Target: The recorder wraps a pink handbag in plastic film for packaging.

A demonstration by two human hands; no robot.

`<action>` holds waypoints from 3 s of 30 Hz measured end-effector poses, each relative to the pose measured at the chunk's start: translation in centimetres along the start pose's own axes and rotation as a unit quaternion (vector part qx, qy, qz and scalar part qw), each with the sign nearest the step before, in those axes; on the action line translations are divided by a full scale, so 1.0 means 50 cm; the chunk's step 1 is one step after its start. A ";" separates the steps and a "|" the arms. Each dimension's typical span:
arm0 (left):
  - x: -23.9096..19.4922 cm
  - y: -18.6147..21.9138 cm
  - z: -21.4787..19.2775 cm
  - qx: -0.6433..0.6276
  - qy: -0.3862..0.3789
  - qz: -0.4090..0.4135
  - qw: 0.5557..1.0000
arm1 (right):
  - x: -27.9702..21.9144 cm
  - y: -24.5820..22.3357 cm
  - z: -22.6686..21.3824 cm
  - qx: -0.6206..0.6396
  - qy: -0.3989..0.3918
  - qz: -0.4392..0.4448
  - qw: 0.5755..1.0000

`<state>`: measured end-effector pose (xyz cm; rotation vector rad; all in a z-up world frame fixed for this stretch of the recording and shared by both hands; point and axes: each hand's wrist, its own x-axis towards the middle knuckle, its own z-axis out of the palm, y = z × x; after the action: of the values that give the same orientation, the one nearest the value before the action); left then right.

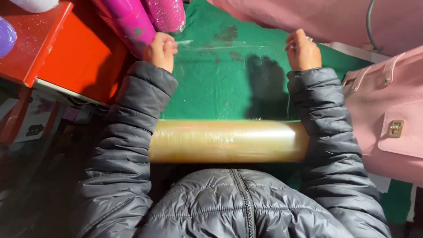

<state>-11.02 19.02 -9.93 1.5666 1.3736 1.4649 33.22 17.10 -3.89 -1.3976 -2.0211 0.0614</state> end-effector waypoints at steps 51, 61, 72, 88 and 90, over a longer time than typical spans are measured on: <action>-0.052 -0.062 0.035 0.446 -0.277 0.101 0.845 | -0.102 -0.046 -0.180 -0.002 -0.051 -0.051 0.997; -0.031 -0.032 0.011 0.391 -0.244 0.105 0.881 | -0.530 -0.105 -0.341 -0.244 0.272 -0.002 0.931; -0.078 0.215 -0.038 0.392 -0.323 0.077 0.858 | -0.663 -0.015 -0.331 0.002 0.380 0.126 0.917; -0.221 0.367 -0.097 0.341 -0.507 0.009 0.791 | -0.558 -0.071 -0.324 0.101 0.505 0.145 0.845; -0.226 0.378 -0.098 0.339 -0.506 -0.002 0.794 | -0.544 -0.071 -0.336 0.098 0.500 0.096 0.855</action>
<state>-8.78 1.85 4.50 2.2422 1.1936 -0.0963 44.98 -12.85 -2.92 -1.1284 -0.9735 -0.3083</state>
